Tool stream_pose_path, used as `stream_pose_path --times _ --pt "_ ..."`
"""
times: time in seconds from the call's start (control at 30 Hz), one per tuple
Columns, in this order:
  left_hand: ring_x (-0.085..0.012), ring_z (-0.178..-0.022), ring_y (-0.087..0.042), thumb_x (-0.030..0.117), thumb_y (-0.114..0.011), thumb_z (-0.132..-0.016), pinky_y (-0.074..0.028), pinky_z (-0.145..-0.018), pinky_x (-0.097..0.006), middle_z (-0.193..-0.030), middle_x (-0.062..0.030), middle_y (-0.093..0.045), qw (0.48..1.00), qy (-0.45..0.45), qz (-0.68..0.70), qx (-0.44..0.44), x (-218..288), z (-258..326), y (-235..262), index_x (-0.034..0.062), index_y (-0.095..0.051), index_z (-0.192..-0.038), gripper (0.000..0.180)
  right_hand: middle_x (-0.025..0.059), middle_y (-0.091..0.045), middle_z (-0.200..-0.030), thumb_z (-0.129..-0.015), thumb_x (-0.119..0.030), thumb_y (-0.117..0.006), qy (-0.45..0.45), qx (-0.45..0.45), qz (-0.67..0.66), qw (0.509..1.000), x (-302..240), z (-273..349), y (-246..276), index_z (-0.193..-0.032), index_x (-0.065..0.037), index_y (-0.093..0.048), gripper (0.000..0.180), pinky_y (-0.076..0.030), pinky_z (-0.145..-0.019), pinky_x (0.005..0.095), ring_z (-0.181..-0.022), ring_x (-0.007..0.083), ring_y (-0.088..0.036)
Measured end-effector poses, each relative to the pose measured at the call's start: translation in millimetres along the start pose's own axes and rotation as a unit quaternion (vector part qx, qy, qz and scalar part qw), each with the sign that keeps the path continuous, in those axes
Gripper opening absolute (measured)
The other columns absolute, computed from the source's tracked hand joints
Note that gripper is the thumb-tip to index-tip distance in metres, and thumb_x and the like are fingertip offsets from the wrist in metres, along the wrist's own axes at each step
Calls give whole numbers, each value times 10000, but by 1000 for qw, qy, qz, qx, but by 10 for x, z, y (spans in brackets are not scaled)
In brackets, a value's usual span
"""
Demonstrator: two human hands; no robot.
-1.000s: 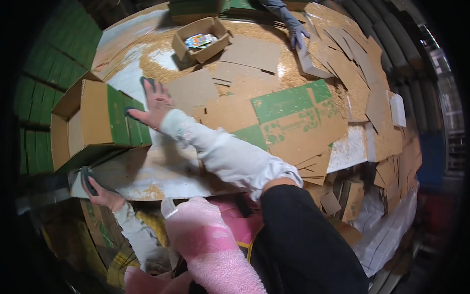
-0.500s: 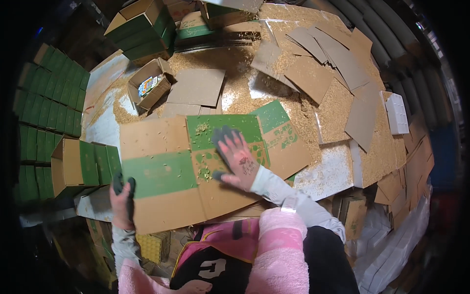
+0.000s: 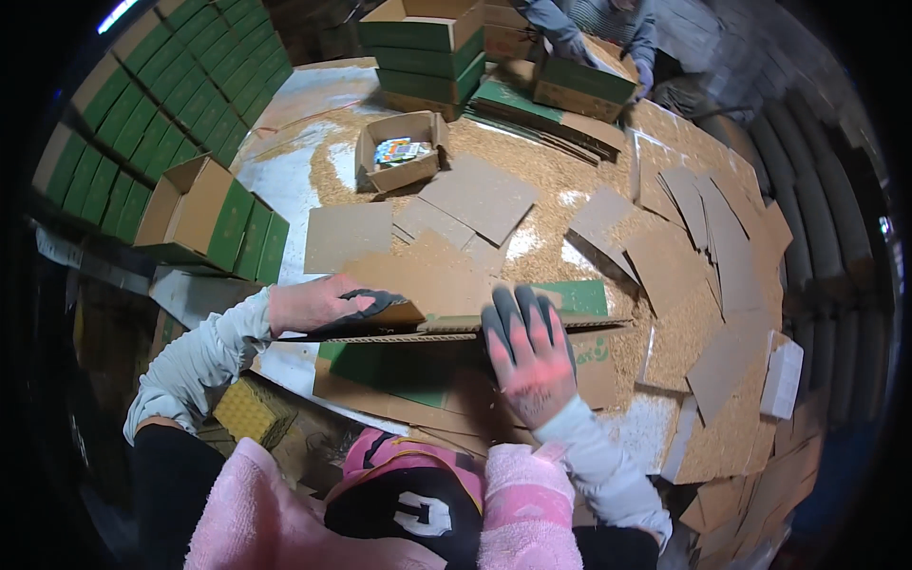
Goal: The person folds cardboard sheets into boxes, inserts small packets, styrofoam trays filled with sawdust, and cardboard dividers into them, covers the boxes with cardboard lids, and stacks them onto a pile by hand.
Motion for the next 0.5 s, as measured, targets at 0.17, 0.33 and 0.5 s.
stream_pose_path --times 0.17,0.33,0.5 --pt "-305 -1060 -477 239 -516 -832 -346 -936 -400 -1066 -183 -529 955 135 -219 145 525 -267 739 53 -489 -1132 354 40 -598 -765 -542 -103 -614 68 -41 -162 984 417 299 338 -684 -92 -552 155 -437 -845 447 -777 214 -585" --pt "-296 -1291 -244 211 -484 -774 -166 -1057 -450 -1386 -137 -281 826 -450 -297 165 562 -997 89 96 -358 -1300 553 76 -592 -802 -555 -84 -562 100 -333 -377 859 364 133 -633 -765 -74 -602 215 -438 -820 454 -802 269 -574" --pt "-335 -1277 -239 146 -473 -802 -236 -1039 -447 -1395 -151 -219 855 -394 -337 8 -246 -1762 -814 91 -259 -1327 570 182 -500 -1199 -762 -256 -582 -117 -175 -748 629 957 580 -395 -1108 21 -524 447 -295 -996 378 -1159 284 -440"
Point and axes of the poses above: each hand's wrist, its own z-axis away from the middle knuckle, its own y-axis out of the back of the hand, x = y × z, the point moved 3 cm from there along -z, towards the middle knuckle
